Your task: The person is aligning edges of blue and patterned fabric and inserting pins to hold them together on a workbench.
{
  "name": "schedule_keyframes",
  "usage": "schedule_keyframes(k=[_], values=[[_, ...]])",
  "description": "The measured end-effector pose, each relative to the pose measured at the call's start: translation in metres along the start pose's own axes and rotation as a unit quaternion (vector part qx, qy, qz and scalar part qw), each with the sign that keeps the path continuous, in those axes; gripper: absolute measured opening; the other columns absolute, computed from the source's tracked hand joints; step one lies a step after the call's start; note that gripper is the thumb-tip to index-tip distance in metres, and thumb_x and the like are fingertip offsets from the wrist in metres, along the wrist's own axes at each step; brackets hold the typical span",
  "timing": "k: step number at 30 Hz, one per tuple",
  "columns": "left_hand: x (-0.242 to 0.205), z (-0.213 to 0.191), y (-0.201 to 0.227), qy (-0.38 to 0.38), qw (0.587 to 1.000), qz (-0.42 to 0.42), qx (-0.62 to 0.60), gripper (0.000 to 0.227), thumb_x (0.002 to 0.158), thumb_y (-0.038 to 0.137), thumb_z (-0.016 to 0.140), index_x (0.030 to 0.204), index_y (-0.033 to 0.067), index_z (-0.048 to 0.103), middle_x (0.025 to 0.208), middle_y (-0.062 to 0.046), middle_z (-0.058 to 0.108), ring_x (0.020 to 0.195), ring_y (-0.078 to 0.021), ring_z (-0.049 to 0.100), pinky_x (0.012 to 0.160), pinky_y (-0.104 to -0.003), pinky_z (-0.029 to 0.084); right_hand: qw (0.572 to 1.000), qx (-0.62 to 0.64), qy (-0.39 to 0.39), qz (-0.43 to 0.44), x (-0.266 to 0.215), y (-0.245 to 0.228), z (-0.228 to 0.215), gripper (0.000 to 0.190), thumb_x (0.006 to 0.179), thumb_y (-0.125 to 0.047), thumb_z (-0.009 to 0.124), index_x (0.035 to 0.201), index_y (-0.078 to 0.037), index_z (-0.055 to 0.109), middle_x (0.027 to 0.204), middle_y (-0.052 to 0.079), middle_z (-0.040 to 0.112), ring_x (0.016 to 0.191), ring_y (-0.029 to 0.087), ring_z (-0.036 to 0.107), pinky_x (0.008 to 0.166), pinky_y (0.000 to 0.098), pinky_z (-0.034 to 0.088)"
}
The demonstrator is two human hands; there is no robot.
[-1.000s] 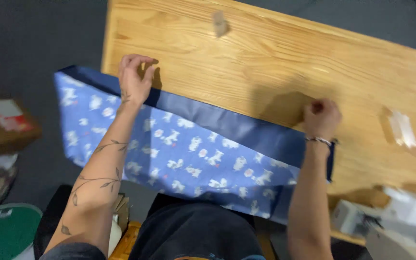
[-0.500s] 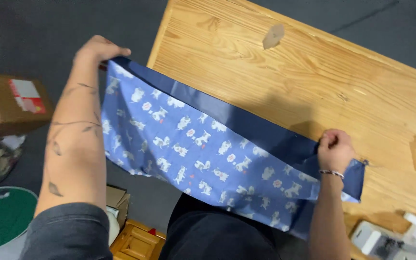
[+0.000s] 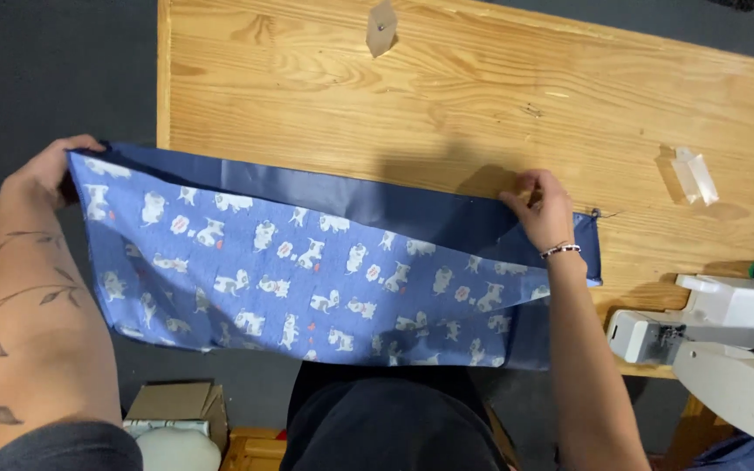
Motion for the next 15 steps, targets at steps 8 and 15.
schedule_keyframes(k=[8,15], values=[[-0.008,0.0,0.014,0.039,0.987,0.153,0.021,0.028,0.092,0.032,0.08,0.111,0.0157,0.067,0.094,-0.003,0.066,0.08,-0.0192,0.064,0.071,-0.038,0.059,0.978,-0.142,-0.118,-0.102,-0.007,0.028,0.02,0.032,0.082,-0.037,0.081,0.104,-0.015,0.071,0.097,0.012,0.073,0.092,0.037,0.067,0.078,0.0482,0.05],[-0.053,0.028,0.023,0.072,0.939,0.32,0.099,0.022,0.084,0.024,0.091,0.083,0.0177,0.071,0.076,0.007,0.062,0.065,-0.0052,0.054,0.059,-0.026,0.045,0.888,-0.347,-0.267,0.142,-0.055,0.053,0.002,0.017,0.086,-0.034,0.065,0.081,-0.042,0.079,0.105,-0.003,0.079,0.116,0.027,0.065,0.098,0.0511,0.043]])
Point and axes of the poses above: each hand's wrist, its own x-axis towards the middle knuckle, its own z-axis out of the palm, y = z × x, the point moved 4 cm from there along x, towards the middle knuckle
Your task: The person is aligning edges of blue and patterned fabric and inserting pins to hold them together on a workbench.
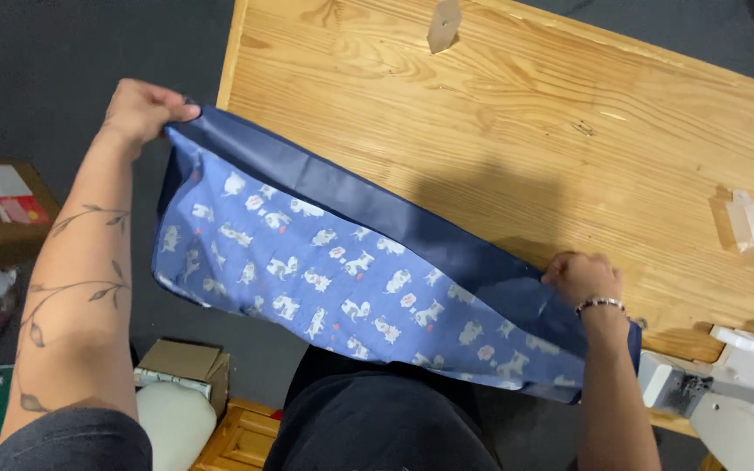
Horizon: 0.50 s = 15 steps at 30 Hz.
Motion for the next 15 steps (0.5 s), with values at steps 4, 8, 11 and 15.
schedule_keyframes(k=[4,8,11,15], values=[[0.032,0.018,-0.029,0.067,0.998,0.001,0.013,0.032,0.075,0.033,0.097,0.096,0.019,0.077,0.081,0.006,0.071,0.065,-0.0027,0.06,0.057,-0.025,0.049,0.997,0.071,0.018,0.015,-0.02,0.002,0.003,0.012,0.088,-0.037,0.074,0.093,-0.03,0.081,0.105,0.001,0.079,0.114,0.03,0.064,0.095,0.0508,0.039],[0.05,0.038,-0.03,0.116,0.992,0.038,0.042,0.026,0.075,0.034,0.096,0.094,0.0238,0.082,0.087,0.001,0.077,0.082,-0.009,0.069,0.075,-0.025,0.054,0.989,0.096,0.064,0.088,-0.016,0.005,0.029,0.002,0.085,-0.037,0.079,0.084,-0.037,0.079,0.095,0.001,0.08,0.112,0.03,0.066,0.097,0.0528,0.039],[0.028,0.029,0.015,0.109,0.993,0.001,0.051,0.022,0.074,0.036,0.095,0.091,0.0272,0.082,0.093,0.001,0.078,0.092,-0.0134,0.073,0.086,-0.03,0.057,0.983,0.066,0.124,0.12,-0.016,0.0,0.034,0.006,0.084,-0.037,0.079,0.079,-0.041,0.077,0.089,0.001,0.079,0.105,0.031,0.07,0.093,0.0517,0.041],[0.048,0.026,0.003,0.052,0.998,-0.019,0.041,0.036,0.067,0.046,0.096,0.093,0.0265,0.083,0.086,0.005,0.078,0.076,-0.0032,0.069,0.073,-0.025,0.054,0.971,-0.047,0.183,0.146,0.0,-0.021,0.038,0.039,0.078,-0.038,0.081,0.114,-0.029,0.068,0.114,0.011,0.076,0.109,0.039,0.07,0.098,0.0546,0.041]])
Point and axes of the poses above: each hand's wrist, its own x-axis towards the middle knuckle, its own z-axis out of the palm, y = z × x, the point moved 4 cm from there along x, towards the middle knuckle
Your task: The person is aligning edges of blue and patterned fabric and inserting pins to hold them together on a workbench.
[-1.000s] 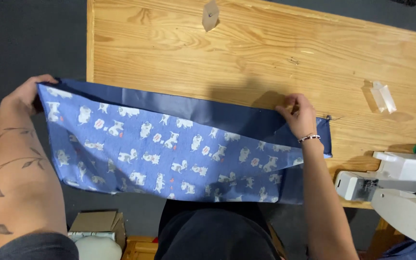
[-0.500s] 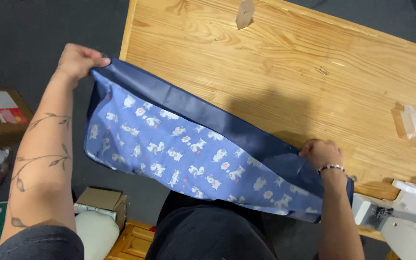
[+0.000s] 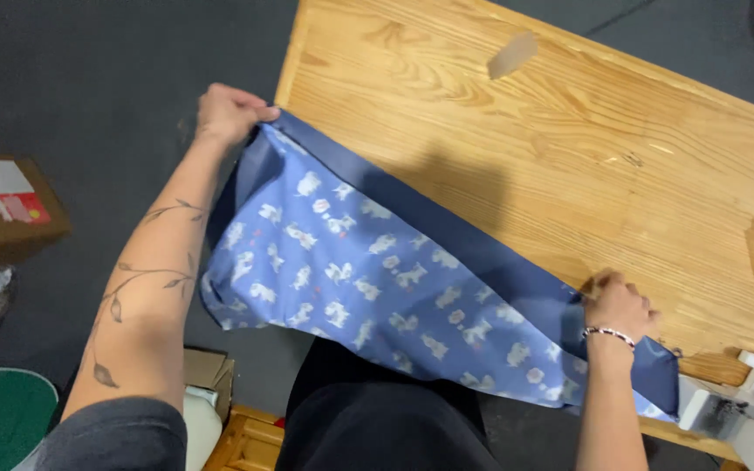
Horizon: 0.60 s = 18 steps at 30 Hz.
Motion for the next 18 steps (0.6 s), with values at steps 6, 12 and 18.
schedule_keyframes(k=[6,12,18], values=[[0.025,0.017,-0.024,-0.034,0.994,0.001,-0.108,0.033,0.064,0.038,0.098,0.09,0.024,0.082,0.081,-0.007,0.077,0.077,-0.0235,0.076,0.067,-0.036,0.061,0.873,0.32,0.169,-0.326,-0.065,-0.292,-0.158,0.028,0.096,-0.026,0.073,0.123,-0.021,0.07,0.108,0.005,0.072,0.109,0.027,0.068,0.093,0.039,0.055],[0.027,0.029,-0.027,-0.139,0.958,-0.048,-0.248,0.031,0.063,0.034,0.097,0.085,0.017,0.083,0.07,-0.008,0.07,0.064,-0.0102,0.065,0.062,-0.022,0.059,0.652,0.427,0.035,-0.626,-0.144,-0.479,-0.251,0.081,0.08,-0.023,0.082,0.153,-0.014,0.05,0.157,0.032,0.039,0.144,0.055,0.035,0.121,0.0608,0.031],[-0.011,-0.009,0.0,-0.226,0.902,-0.107,-0.353,0.025,0.066,0.023,0.094,0.083,0.0115,0.08,0.073,-0.007,0.07,0.066,-0.0152,0.069,0.059,-0.023,0.059,0.72,0.294,-0.032,-0.628,-0.179,-0.518,-0.215,0.091,0.083,-0.014,0.062,0.166,-0.029,0.03,0.175,0.012,0.01,0.159,0.039,0.004,0.126,0.0583,0.0]])
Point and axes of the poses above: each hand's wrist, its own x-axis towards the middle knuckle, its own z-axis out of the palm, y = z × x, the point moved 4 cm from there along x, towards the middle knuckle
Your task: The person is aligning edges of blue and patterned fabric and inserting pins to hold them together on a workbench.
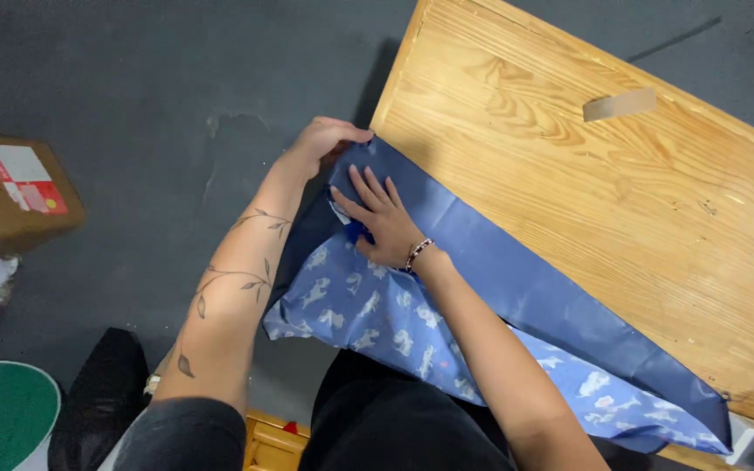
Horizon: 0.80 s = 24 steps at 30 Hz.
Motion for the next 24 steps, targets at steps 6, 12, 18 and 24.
schedule_keyframes(k=[6,12,18,24], values=[[0.041,-0.019,-0.042,-0.033,0.996,0.062,0.05,0.057,0.075,0.045,0.097,0.113,0.007,0.077,0.11,-0.011,0.076,0.113,-0.0247,0.072,0.099,-0.041,0.055,0.937,0.298,0.173,0.061,0.023,0.059,-0.016,0.04,0.089,-0.017,0.077,0.129,-0.021,0.073,0.135,0.006,0.067,0.139,0.027,0.054,0.12,0.0443,0.037],[0.015,-0.017,-0.042,0.033,0.985,0.165,-0.045,0.055,0.066,0.024,0.103,0.111,0.0068,0.078,0.097,-0.011,0.077,0.096,-0.0145,0.073,0.086,-0.026,0.061,0.832,0.441,0.302,0.15,0.07,0.105,-0.027,0.028,0.107,-0.028,0.06,0.125,-0.01,0.073,0.116,0.01,0.075,0.097,0.018,0.073,0.082,0.0333,0.066],[-0.004,-0.012,-0.04,0.118,0.975,0.191,0.003,0.033,0.072,0.032,0.099,0.099,0.0215,0.083,0.09,-0.002,0.08,0.086,-0.0114,0.077,0.075,-0.022,0.061,0.93,0.159,0.158,0.29,0.089,0.119,-0.029,0.022,0.083,-0.046,0.084,0.104,-0.049,0.077,0.09,-0.018,0.076,0.097,0.012,0.074,0.088,0.0298,0.059],[-0.029,-0.005,-0.017,0.142,0.953,0.228,0.136,0.023,0.087,0.034,0.085,0.103,0.0176,0.079,0.094,-0.005,0.078,0.093,-0.0239,0.076,0.079,-0.034,0.061,0.934,0.128,0.222,0.249,0.083,0.098,-0.03,0.009,0.09,-0.026,0.08,0.097,-0.03,0.08,0.082,-0.007,0.076,0.083,0.02,0.073,0.081,0.0369,0.058]])
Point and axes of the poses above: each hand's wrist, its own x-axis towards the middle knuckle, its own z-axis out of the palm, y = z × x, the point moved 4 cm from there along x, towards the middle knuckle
